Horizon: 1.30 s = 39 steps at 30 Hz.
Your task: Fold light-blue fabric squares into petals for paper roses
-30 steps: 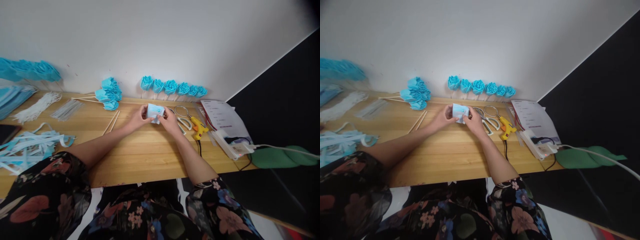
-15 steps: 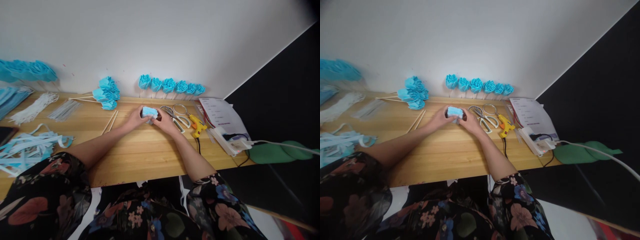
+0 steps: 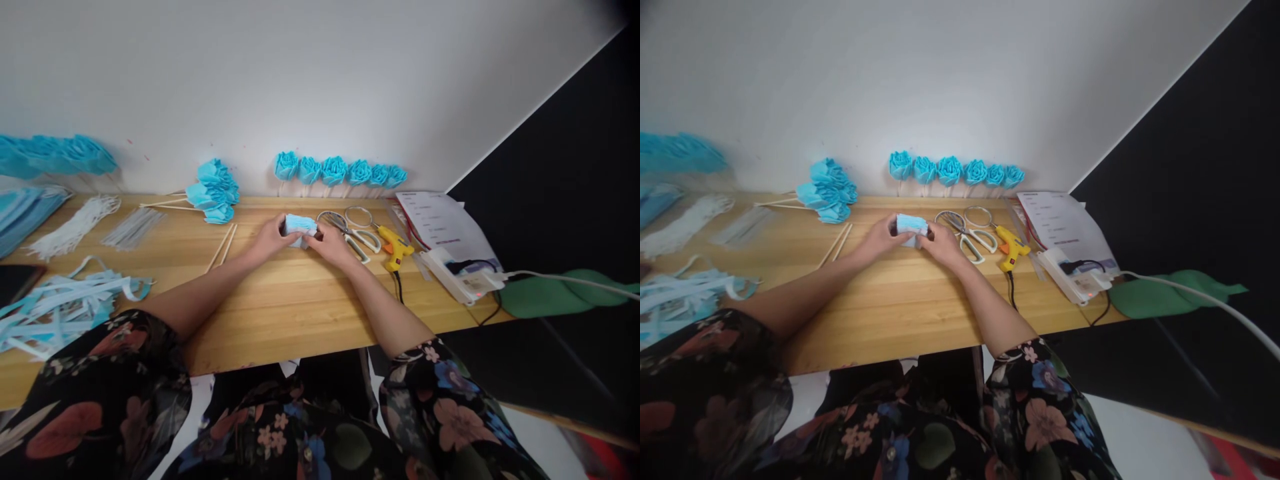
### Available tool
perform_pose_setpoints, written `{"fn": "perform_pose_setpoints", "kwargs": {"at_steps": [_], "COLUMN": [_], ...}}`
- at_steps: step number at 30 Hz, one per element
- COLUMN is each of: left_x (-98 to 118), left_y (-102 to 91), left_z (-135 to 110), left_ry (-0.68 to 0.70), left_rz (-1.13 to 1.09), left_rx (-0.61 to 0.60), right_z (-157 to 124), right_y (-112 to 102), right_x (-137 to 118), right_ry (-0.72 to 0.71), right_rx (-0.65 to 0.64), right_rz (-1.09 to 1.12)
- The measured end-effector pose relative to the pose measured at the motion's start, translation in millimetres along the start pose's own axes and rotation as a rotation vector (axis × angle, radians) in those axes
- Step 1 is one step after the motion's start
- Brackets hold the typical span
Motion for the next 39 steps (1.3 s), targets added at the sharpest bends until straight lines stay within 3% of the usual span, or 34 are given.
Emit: {"fn": "perform_pose_setpoints", "kwargs": {"at_steps": [4, 7, 12, 16, 18, 21, 27, 30, 32, 36, 39], "left_x": [-8, -11, -4, 5, 10, 15, 23, 24, 23, 20, 25], "left_y": [0.1, -0.2, 1.1, 1.7, 0.1, -3.7, -5.2, -5.4, -6.8, -12.4, -17.9], "left_z": [2, 4, 2, -3, -3, -2, -4, -5, -3, 3, 5], "left_ry": [-0.022, -0.044, -0.113, -0.158, -0.165, -0.158, -0.075, -0.073, -0.088, -0.094, -0.017], "left_rz": [-0.083, -0.165, -0.352, -0.436, -0.41, -0.294, -0.051, -0.025, -0.053, -0.185, -0.097], "left_rx": [-0.02, -0.033, -0.051, -0.023, -0.015, -0.046, -0.158, -0.138, -0.102, -0.058, -0.05], "right_z": [2, 4, 3, 1, 1, 1, 1, 1, 2, 5, 5], "right_y": [4, 7, 11, 7, 1, -9, -12, -11, -10, -7, -3], "right_x": [4, 7, 6, 1, -2, -5, -6, -6, -6, -3, 0], "right_ry": [0.012, 0.016, 0.089, 0.148, 0.134, 0.06, -0.02, -0.02, 0.008, 0.016, 0.005], "right_rx": [0.011, -0.019, -0.126, -0.231, -0.244, -0.159, -0.098, 0.0, 0.036, -0.018, -0.082], "right_rz": [0.059, 0.242, 0.639, 0.735, 0.755, 0.748, 0.487, 0.384, 0.428, 0.609, 0.566]}}
Point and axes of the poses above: each hand's wrist, its own z-axis towards the middle knuckle, its own y-axis out of the palm, x = y × z, the point moved 1 cm from there along z, towards the middle knuckle, and after that the axes turned 10 degrees about -z, right-handed, at the moved point
